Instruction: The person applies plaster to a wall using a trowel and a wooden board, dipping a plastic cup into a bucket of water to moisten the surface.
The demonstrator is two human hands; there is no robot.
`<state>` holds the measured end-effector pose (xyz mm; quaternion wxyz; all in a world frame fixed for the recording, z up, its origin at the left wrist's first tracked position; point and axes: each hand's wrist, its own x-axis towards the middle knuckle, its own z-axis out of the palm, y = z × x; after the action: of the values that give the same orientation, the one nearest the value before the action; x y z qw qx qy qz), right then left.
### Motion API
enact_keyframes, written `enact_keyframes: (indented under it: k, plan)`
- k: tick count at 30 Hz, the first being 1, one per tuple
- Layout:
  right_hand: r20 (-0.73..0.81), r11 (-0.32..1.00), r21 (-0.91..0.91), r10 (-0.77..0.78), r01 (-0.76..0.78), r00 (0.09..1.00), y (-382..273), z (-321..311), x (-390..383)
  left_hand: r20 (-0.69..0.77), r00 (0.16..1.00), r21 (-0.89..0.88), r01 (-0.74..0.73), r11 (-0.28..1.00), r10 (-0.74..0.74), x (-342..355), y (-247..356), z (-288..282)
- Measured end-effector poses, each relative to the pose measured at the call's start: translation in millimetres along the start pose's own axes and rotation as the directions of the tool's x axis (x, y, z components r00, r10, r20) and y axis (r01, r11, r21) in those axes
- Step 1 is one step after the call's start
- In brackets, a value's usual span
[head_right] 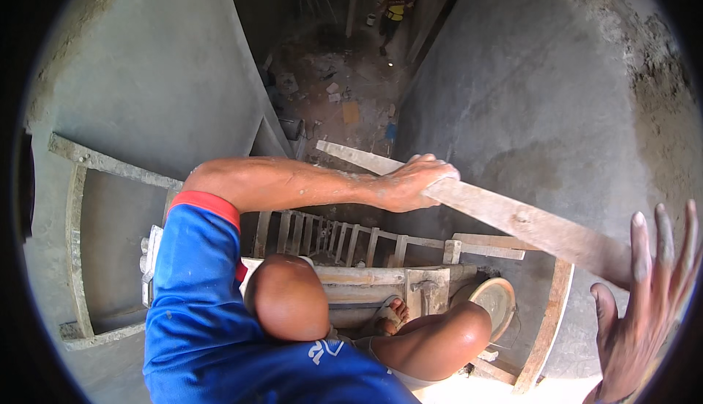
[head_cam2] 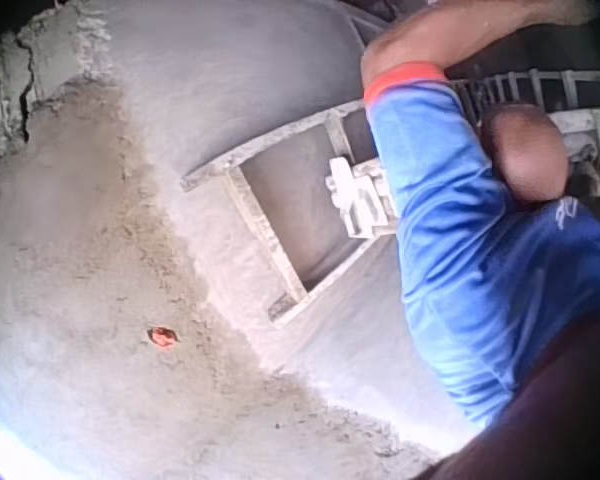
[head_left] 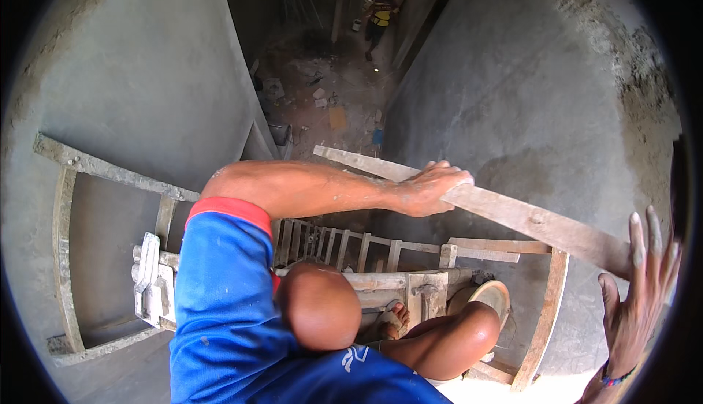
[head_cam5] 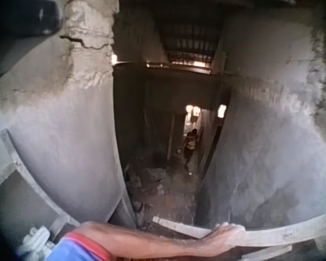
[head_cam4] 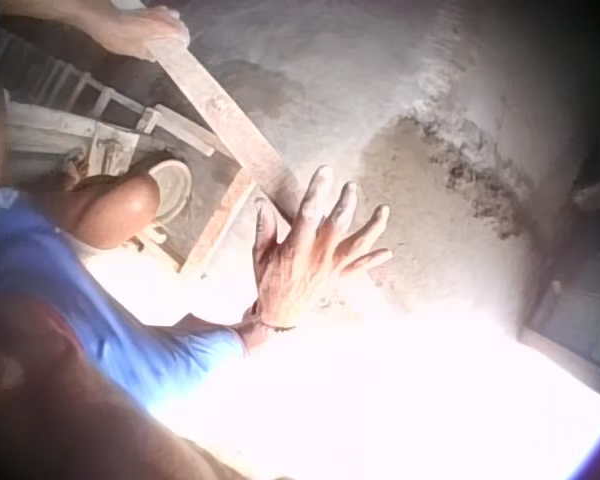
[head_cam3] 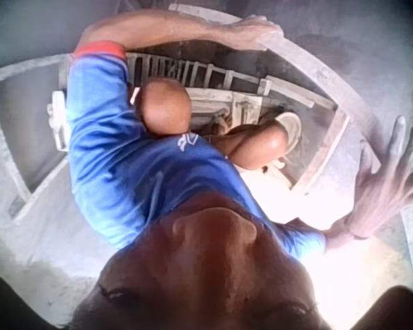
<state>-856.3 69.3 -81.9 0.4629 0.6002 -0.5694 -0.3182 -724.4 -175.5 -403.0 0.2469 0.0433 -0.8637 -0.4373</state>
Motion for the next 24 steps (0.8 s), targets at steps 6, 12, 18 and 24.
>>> enact_keyframes:
  k: [6, 12, 18, 24]
  plan:
    - [0.447, 0.881, 0.435, -0.03, -0.188, 0.894, -30, 5, -2, -0.076, 0.997, 0.122, 0.039, 0.992, -0.03, -65, -41, 6]
    - [0.505, 0.831, 0.55, -0.251, -0.084, 0.826, -43, 5, 3, -0.213, 0.976, 0.181, 0.093, 0.979, -0.053, -128, -85, 31]
    - [0.447, 0.887, 0.462, -0.227, -0.006, 0.865, -40, 4, 15, -0.247, 0.953, 0.079, 0.199, 0.977, -0.174, -155, -112, 62]
    - [0.598, 0.865, 0.492, -0.254, -0.098, 0.76, -36, -24, 38, -0.213, 0.956, 0.02, 0.213, 0.977, -0.204, -165, -120, 77]
